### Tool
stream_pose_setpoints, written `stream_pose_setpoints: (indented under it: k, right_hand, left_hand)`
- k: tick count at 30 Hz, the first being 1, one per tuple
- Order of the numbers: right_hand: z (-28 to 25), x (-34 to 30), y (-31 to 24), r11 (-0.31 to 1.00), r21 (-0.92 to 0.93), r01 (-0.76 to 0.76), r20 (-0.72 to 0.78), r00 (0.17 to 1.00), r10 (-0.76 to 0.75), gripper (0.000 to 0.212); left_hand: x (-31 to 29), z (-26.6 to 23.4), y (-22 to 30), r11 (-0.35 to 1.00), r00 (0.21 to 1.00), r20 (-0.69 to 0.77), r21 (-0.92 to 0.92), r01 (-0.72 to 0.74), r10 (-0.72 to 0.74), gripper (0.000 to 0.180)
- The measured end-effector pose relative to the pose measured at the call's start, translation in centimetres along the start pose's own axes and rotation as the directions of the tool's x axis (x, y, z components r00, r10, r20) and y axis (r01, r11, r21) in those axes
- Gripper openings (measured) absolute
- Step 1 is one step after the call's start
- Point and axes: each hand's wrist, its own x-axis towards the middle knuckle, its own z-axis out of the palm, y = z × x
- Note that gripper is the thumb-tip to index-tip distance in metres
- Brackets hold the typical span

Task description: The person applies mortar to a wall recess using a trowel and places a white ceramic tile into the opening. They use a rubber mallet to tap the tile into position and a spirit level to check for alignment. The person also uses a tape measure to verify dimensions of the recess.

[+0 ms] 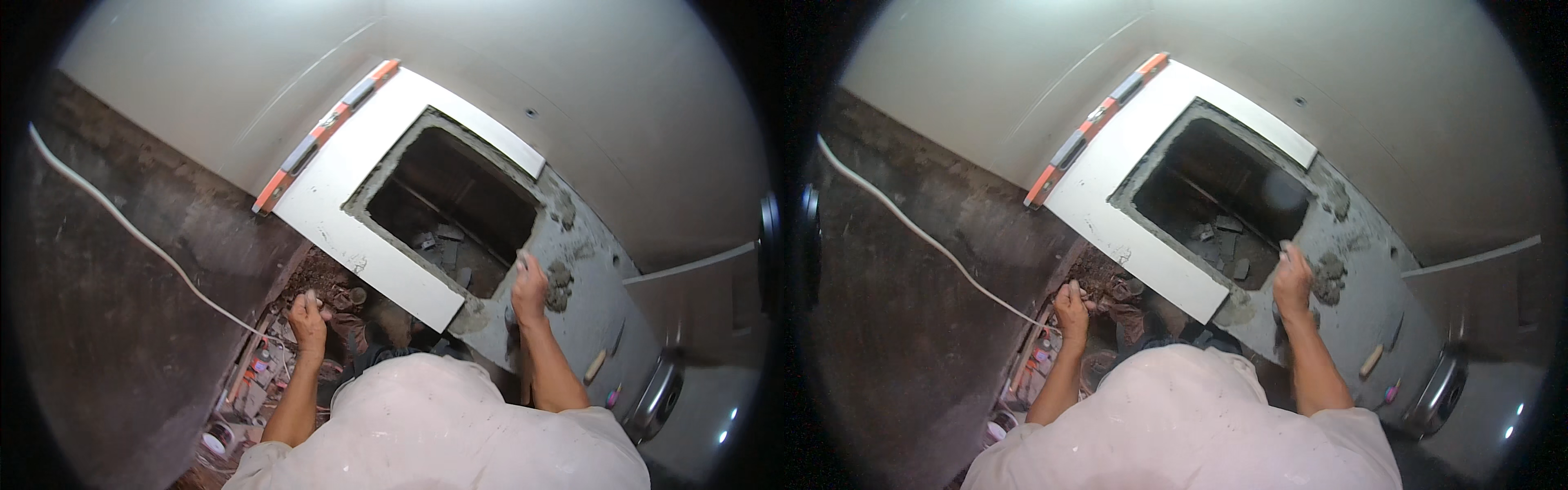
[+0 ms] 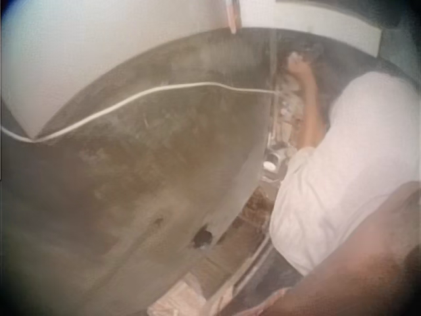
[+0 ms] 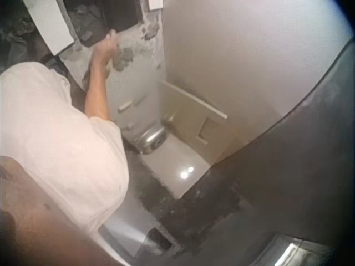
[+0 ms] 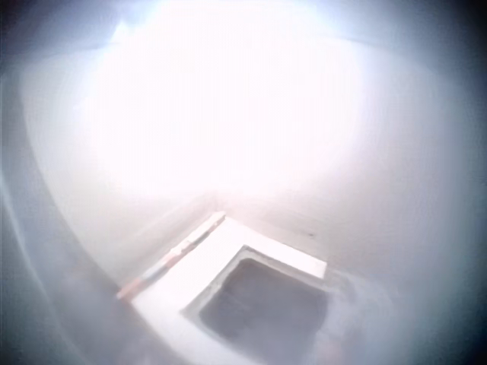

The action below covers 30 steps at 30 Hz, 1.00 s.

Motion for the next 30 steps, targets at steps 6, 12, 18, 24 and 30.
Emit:
stream_pose_setpoints:
  k: [6,12,18,24,30]
  right_hand:
    - [16.4,20.8,-10.7,0.805,0.01,0.594,0.226,0.783,-0.58,0.047]
    - [31.3,32.9,-19.7,0.6,-0.24,0.763,0.365,0.644,-0.672,0.059]
    - [35.6,34.3,-21.9,0.448,-0.309,0.839,0.525,0.543,-0.655,0.028]
    - [26.4,29.3,-17.6,0.425,-0.125,0.896,0.416,0.436,-0.798,0.015]
    - [8.1,16.8,-13.7,0.728,0.131,0.673,0.432,0.622,-0.653,0.019]
  left_hand:
    - [-7.7,-1.9,-5.8,0.992,0.988,-0.086,-0.017,0.126,-0.127,0.033]
    - [-19.7,-4.2,-11.5,0.897,0.882,-0.166,-0.053,0.438,-0.44,0.025]
    - [-23.3,-2.7,-11.5,0.71,0.696,-0.138,-0.164,0.685,-0.704,0.02]
    - [-15.5,-1.1,-5.7,0.945,0.944,-0.055,-0.056,0.322,-0.325,0.025]
    - [2.0,5.4,8.6,0.52,1.0,0.006,-0.854,0.005,0.001,0.067]
